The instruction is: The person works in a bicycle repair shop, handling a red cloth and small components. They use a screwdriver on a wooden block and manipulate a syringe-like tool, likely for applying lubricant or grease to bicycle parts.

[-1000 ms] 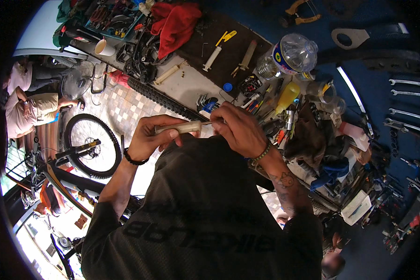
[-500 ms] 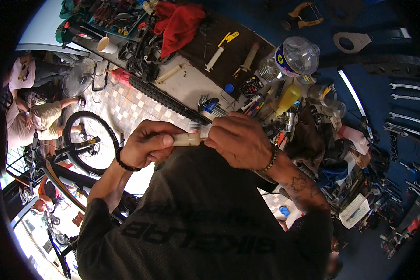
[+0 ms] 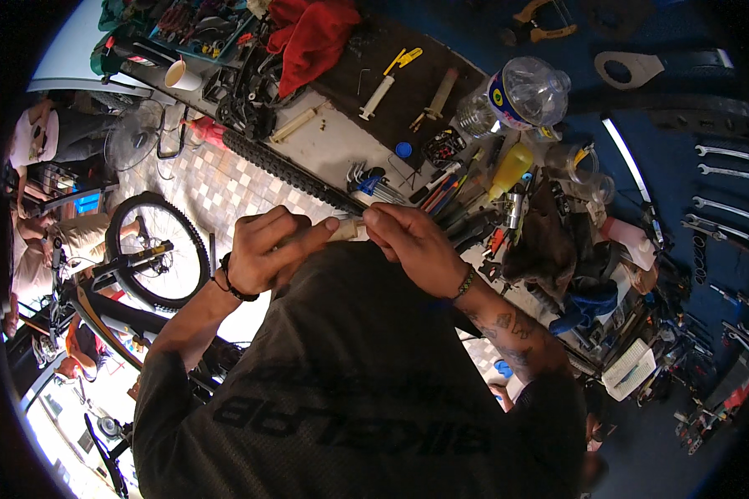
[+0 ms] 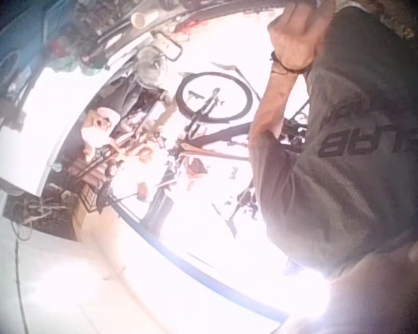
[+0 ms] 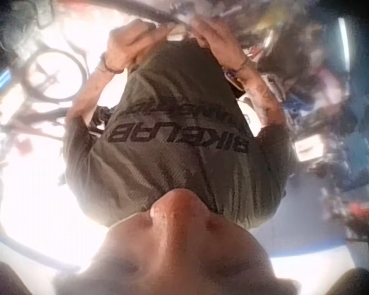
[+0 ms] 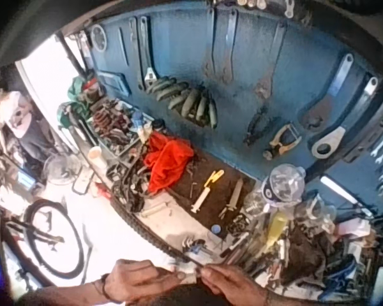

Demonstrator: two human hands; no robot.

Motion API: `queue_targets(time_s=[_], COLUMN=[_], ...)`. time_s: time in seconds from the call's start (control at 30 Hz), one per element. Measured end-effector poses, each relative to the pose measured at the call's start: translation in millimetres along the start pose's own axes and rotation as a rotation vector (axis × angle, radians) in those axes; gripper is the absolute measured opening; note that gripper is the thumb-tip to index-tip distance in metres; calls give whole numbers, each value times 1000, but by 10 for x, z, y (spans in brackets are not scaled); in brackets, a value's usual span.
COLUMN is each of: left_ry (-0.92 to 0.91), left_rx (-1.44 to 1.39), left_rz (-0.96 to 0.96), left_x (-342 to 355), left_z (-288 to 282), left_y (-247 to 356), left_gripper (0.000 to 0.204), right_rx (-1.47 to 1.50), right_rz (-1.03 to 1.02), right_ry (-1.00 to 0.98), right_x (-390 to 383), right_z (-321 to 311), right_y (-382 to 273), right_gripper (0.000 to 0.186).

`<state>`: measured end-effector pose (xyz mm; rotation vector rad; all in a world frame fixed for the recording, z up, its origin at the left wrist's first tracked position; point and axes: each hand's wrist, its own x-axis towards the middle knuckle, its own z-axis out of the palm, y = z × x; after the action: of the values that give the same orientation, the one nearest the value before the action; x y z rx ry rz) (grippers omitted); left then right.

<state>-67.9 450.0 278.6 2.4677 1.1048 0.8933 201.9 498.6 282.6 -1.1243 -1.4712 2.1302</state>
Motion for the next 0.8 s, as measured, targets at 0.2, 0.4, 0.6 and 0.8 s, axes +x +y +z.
queue_targets(time_s=[0.2, 0.4, 0.6, 0.8], left_ry=[22, 58, 119, -16], left_rx=[-156, -329, -498, -92], left_rz=[-160, -358, -406, -351], left_x=[-37, -182, -295, -417], left_z=[12, 17, 145, 34], left_y=[-101, -54, 47, 98], left_gripper=[48, 41, 38, 43], right_rx=[71, -170, -655, -394], right_rz=[110, -223, -554, -165], right_ry=[38, 221, 186, -3], right_x=[106, 89, 315, 419], right_z=[-103, -30, 95, 121], right_y=[49, 137, 268, 382], right_gripper=[43, 30, 14, 23])
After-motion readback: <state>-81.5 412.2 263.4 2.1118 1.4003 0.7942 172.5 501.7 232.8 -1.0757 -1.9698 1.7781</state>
